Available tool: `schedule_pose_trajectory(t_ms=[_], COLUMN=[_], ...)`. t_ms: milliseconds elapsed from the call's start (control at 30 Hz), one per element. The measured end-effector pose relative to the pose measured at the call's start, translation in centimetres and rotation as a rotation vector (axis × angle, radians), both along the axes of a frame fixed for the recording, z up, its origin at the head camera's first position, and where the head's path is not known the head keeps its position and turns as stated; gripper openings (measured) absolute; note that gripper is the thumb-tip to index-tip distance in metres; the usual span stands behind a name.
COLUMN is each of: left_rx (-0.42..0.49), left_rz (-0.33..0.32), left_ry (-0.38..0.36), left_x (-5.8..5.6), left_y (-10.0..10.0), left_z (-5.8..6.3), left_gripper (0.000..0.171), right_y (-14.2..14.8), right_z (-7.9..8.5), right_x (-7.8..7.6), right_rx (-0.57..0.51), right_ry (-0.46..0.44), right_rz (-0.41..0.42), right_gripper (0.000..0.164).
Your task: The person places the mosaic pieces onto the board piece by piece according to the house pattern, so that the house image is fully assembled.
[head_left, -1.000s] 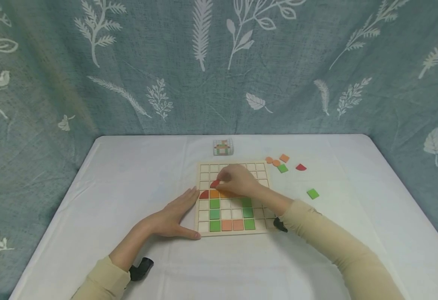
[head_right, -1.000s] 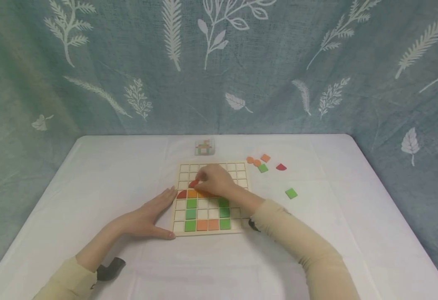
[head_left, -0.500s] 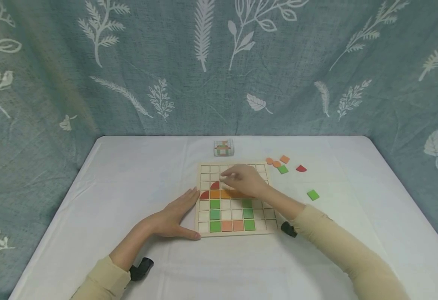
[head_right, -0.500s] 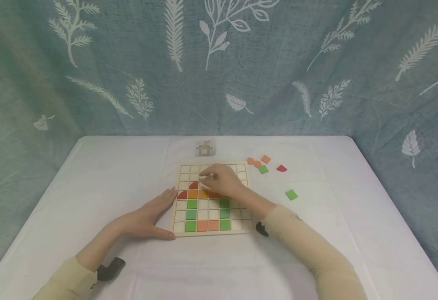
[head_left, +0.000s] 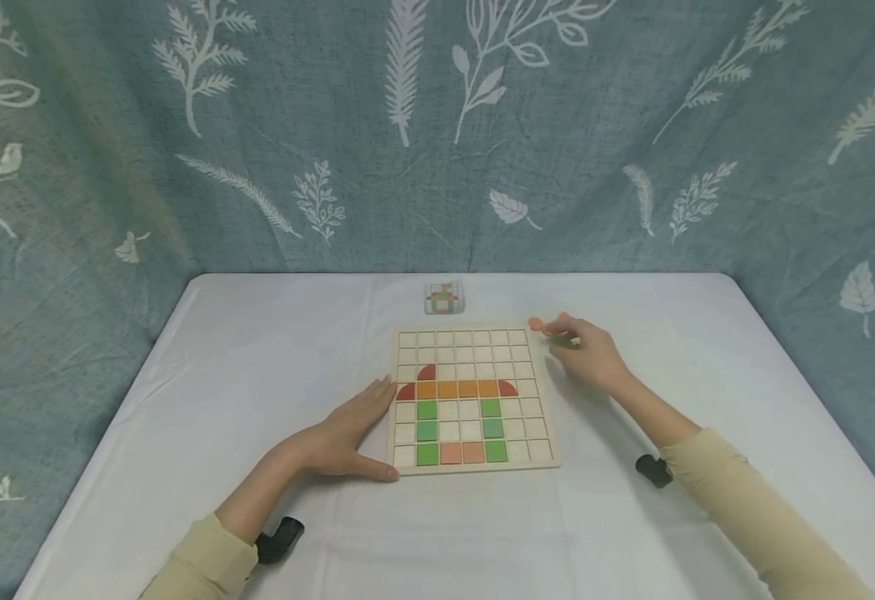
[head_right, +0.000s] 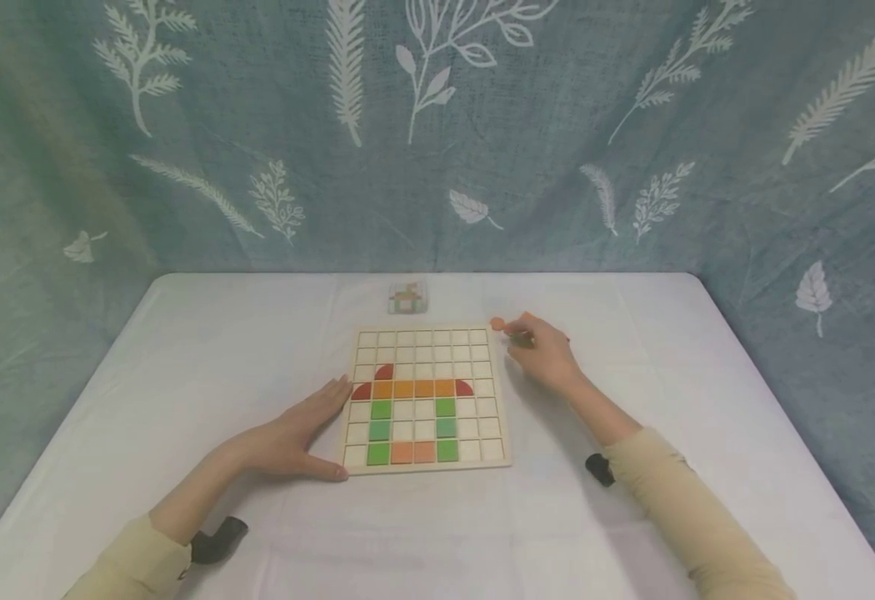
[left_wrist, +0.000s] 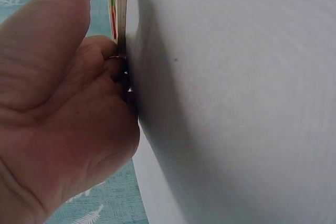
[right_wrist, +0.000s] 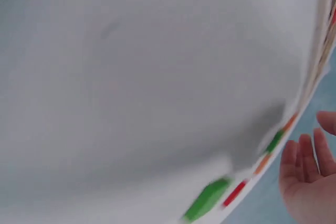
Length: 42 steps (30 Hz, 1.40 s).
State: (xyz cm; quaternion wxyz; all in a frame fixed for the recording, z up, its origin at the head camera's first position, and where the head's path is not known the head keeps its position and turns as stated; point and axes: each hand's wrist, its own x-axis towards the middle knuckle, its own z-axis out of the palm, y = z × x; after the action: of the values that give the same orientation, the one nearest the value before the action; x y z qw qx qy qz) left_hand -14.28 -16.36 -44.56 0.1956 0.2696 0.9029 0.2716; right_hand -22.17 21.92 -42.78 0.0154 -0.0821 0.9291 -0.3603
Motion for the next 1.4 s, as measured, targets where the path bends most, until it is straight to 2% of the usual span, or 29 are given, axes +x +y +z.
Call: schedule_pose_trajectory(t_ms=[100,267,400,600,800,1000,1167,1400], left_rx=[-0.003,-0.004,-0.008,-0.007,0.000,0.002,0.005,-0.005], left_rz=[0.006,0.004,0.004,0.003,0.001,-0.002,-0.003,0.004], left_ry=[-0.001,0.000,0.000,0.000,-0.003,-0.002,-0.007,-0.007], left_x=[0.1,0.2,0.1,0.1,0.1,0.1,0.1,0.1], left_y=[-0.1,-0.2,-0.1,-0.1,-0.1,-0.1,-0.1,0.0], left_z=[-0.1,-0.1,0.0,0.1,0.2,0.3,0.5,0.6], left_gripper=[0.120,0.119,0.119,0.119,0.119,0.119,0.119,0.119], right_y=[1.6,2.7,2.6,2.3,1.9,0.1,-2.6,-6.7], right_z=[-0.5,-1.2,-1.2,-1.1,-0.9,-0.9,-0.4,-0.2], right_x=[-0.4,-0.9,-0.9,-0.6,-0.3,-0.1,0.4,0.4], right_rx=[0.054,0.094,0.098,0.083,0.039,-0.074,-0.140,-0.122], right_ry=[-0.018,-0.006,0.037,0.045,0.019,-0.025,-0.034,-0.069], right_rz=[-0.017,0.036,0.065,0.034,-0.017,-0.026,0.042,0.152], right_gripper=[0.047,0.053,0.049,0.036,0.035,0.042,0.035,0.030])
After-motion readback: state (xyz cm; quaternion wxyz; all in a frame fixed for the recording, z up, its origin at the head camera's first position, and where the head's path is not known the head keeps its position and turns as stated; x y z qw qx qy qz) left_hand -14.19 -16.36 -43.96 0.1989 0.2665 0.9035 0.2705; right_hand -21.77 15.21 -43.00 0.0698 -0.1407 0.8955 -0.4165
